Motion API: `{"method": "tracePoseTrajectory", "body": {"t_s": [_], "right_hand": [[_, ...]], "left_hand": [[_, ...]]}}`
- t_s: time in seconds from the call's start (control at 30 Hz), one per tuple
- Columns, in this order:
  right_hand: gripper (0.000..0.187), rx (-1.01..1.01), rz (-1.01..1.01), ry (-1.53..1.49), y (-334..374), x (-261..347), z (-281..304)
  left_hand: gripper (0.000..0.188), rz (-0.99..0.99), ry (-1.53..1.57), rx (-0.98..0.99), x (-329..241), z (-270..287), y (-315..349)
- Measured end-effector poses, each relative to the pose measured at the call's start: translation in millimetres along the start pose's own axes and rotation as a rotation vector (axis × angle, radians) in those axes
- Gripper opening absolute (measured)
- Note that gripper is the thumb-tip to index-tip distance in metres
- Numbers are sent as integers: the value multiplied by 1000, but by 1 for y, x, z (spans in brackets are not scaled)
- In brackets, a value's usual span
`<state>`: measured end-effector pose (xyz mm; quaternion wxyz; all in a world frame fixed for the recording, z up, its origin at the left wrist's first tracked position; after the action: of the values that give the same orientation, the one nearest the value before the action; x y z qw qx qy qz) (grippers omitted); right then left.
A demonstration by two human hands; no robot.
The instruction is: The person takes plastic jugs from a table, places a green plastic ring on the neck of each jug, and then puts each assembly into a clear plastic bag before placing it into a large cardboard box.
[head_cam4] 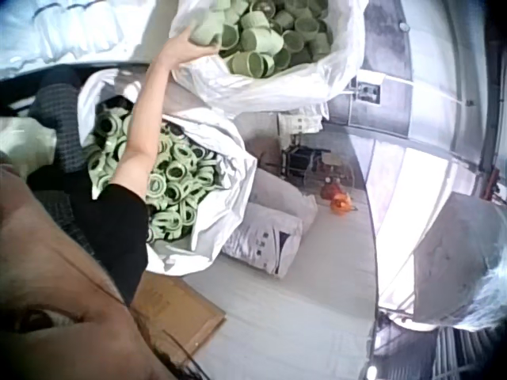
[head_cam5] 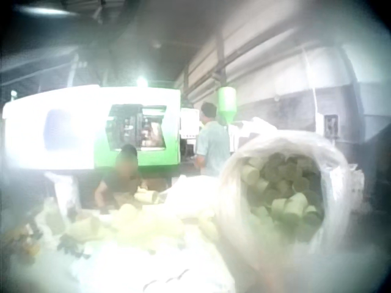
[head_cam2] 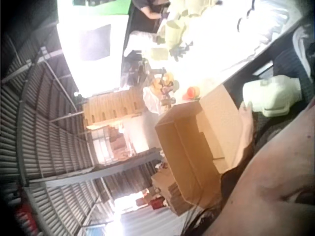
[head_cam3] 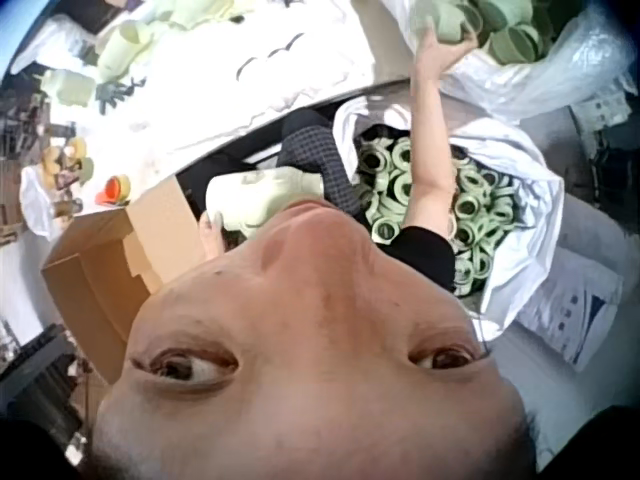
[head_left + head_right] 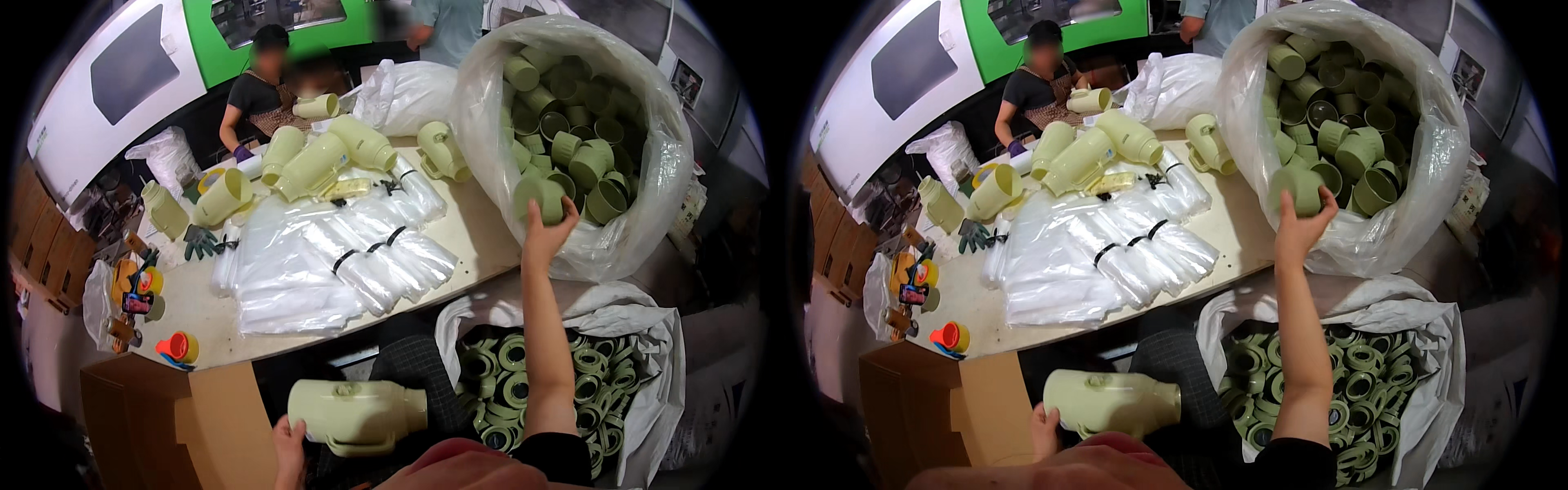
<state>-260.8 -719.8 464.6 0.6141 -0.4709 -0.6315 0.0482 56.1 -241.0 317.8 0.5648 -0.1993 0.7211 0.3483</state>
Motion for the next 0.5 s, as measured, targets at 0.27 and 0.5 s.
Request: {"method": "tracePoseTrajectory", "body": {"t_s": [0.27, 0.5], "right_hand": [[63, 1122, -1228, -707, 231, 44, 83], [73, 1416, 507, -462, 194, 179, 66]], "left_hand": [[33, -12, 413, 18, -1, -36, -35], [32, 295, 523, 23, 29, -20, -33]]}}
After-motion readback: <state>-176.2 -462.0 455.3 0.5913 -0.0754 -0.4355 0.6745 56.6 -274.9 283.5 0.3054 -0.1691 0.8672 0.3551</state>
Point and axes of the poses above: each hand's wrist, its own y-axis away from the middle knuckle, its own z-axis out of the back of the hand, x = y × z, the point moved 5 cm from there along -y, towards the middle knuckle, and after that the axes turned 1 degree about -y, right-handed, at the moved point
